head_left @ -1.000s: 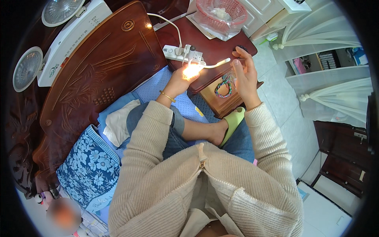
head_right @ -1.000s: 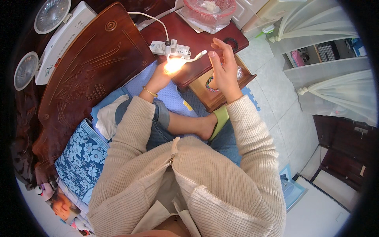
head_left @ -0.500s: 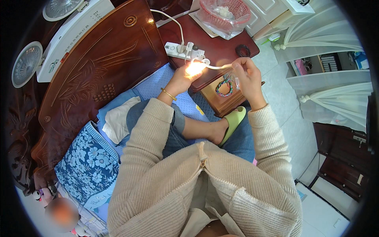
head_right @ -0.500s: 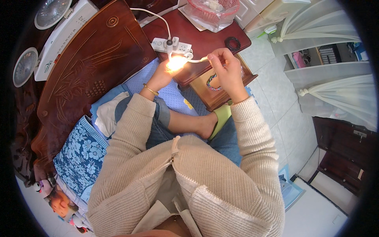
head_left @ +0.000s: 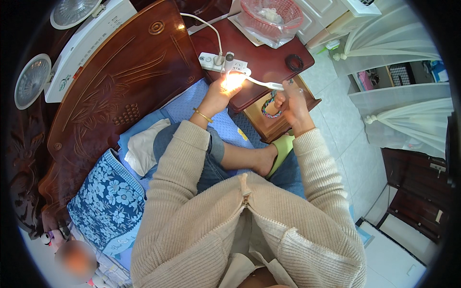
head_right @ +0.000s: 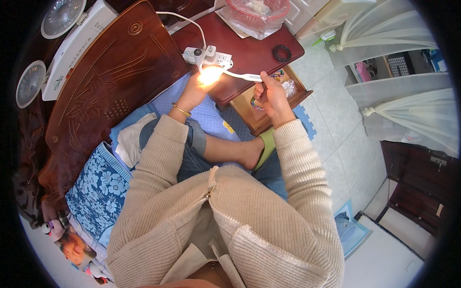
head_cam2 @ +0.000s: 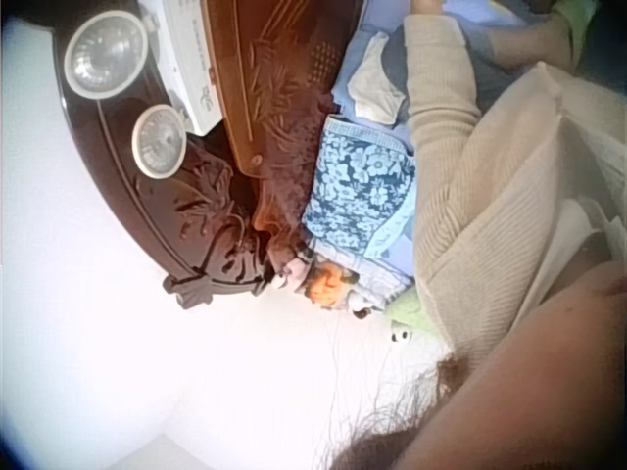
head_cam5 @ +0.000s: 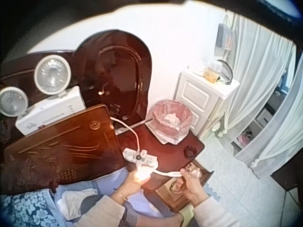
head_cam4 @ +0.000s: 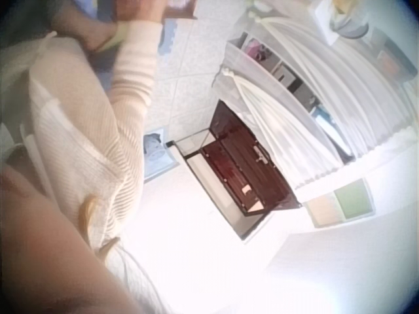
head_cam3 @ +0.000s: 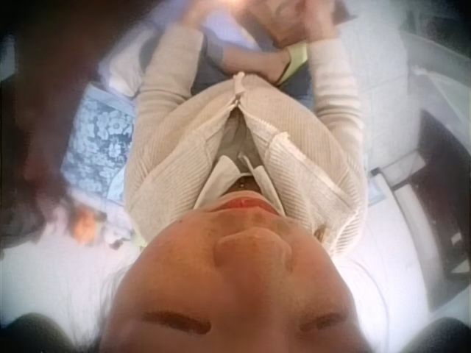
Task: The person assembles a white LED lamp by attaching the head to the base and inserting a bulb. They plug the lamp into a power strip to test it, then unplug it and coil the power cord. Finally, they move toward a wardrobe.
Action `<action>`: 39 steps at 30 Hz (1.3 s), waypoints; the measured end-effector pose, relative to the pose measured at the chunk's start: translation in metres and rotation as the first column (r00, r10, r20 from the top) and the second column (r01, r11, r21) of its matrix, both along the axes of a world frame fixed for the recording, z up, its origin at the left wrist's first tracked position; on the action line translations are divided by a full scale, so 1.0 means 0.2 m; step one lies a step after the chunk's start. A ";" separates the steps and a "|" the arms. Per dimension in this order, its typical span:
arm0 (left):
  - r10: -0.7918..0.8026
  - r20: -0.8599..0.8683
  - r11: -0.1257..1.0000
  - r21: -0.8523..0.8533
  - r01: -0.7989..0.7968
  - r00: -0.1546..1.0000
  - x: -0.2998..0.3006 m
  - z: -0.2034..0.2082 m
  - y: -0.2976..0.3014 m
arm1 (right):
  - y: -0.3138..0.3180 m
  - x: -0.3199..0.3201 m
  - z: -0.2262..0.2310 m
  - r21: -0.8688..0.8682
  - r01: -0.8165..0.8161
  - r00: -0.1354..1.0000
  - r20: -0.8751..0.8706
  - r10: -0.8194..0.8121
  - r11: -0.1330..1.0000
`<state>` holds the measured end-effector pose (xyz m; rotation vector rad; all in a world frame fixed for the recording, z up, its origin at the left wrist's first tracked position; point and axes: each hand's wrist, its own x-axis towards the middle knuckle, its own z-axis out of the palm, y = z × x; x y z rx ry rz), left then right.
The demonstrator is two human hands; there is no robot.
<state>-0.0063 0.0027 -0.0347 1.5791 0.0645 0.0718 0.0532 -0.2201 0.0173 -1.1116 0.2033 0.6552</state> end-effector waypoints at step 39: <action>-0.009 0.008 0.996 -0.092 0.010 1.000 -0.01 0.05 -0.02 | 0.07 -0.12 -0.03 -0.701 0.177 0.521 0.662 0.538 0.691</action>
